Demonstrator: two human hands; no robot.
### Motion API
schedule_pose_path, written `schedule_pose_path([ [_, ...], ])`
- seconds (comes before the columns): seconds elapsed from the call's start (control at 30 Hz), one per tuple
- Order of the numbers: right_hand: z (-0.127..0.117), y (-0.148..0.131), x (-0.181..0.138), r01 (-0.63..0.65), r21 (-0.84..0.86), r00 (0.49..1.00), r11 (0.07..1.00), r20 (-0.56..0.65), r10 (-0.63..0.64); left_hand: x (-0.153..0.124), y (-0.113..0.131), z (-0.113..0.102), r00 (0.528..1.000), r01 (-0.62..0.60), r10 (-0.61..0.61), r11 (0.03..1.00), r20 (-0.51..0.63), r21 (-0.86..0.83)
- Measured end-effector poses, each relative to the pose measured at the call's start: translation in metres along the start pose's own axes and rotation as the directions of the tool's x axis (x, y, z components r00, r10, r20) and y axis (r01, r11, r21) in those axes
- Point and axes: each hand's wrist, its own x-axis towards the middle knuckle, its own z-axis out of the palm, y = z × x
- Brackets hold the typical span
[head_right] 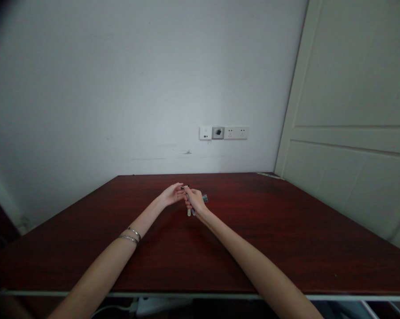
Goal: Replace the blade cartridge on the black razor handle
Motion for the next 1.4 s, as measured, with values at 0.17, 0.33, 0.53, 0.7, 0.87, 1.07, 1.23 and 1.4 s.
schedule_pose_path([
  [0.17, 0.0, -0.005, -0.002, 0.006, -0.031, 1.0, 0.999, -0.015, -0.006, -0.004, 0.015, -0.013, 0.998, -0.058, 0.054, 0.983, 0.027, 0.174],
  [0.33, 0.0, -0.005, -0.003, 0.006, -0.023, 1.0, 1.0, -0.003, -0.006, -0.012, 0.019, -0.007, 0.994, -0.069, 0.05, 0.976, 0.095, 0.207],
  [0.53, -0.001, -0.005, -0.002, 0.026, -0.005, 1.0, 1.0, -0.008, -0.026, -0.009, 0.019, -0.007, 0.995, -0.077, 0.065, 0.984, 0.08, 0.163],
  [0.7, -0.005, -0.006, 0.002, 0.048, 0.025, 0.999, 0.999, -0.018, -0.048, -0.002, 0.02, -0.019, 0.984, -0.178, 0.17, 0.956, 0.052, 0.232],
  [0.87, -0.008, -0.007, 0.004, 0.099, 0.007, 0.995, 0.995, -0.019, -0.098, 0.003, 0.018, -0.036, 0.899, -0.283, 0.432, 0.7, -0.074, 0.656],
  [1.07, -0.012, -0.009, 0.004, 0.115, -0.009, 0.992, 0.993, -0.046, -0.116, 0.012, 0.014, -0.064, 0.822, -0.271, 0.57, 0.389, 0.001, 0.881],
  [1.23, -0.016, -0.007, 0.007, 0.108, -0.038, 0.992, 0.993, -0.056, -0.11, 0.012, 0.009, -0.073, 0.808, -0.3, 0.58, 0.254, 0.103, 0.919],
  [1.4, -0.017, -0.006, 0.009, 0.113, -0.051, 0.992, 0.992, -0.053, -0.115, 0.009, 0.009, -0.074, 0.837, -0.204, 0.515, -0.017, 0.184, 0.979],
])
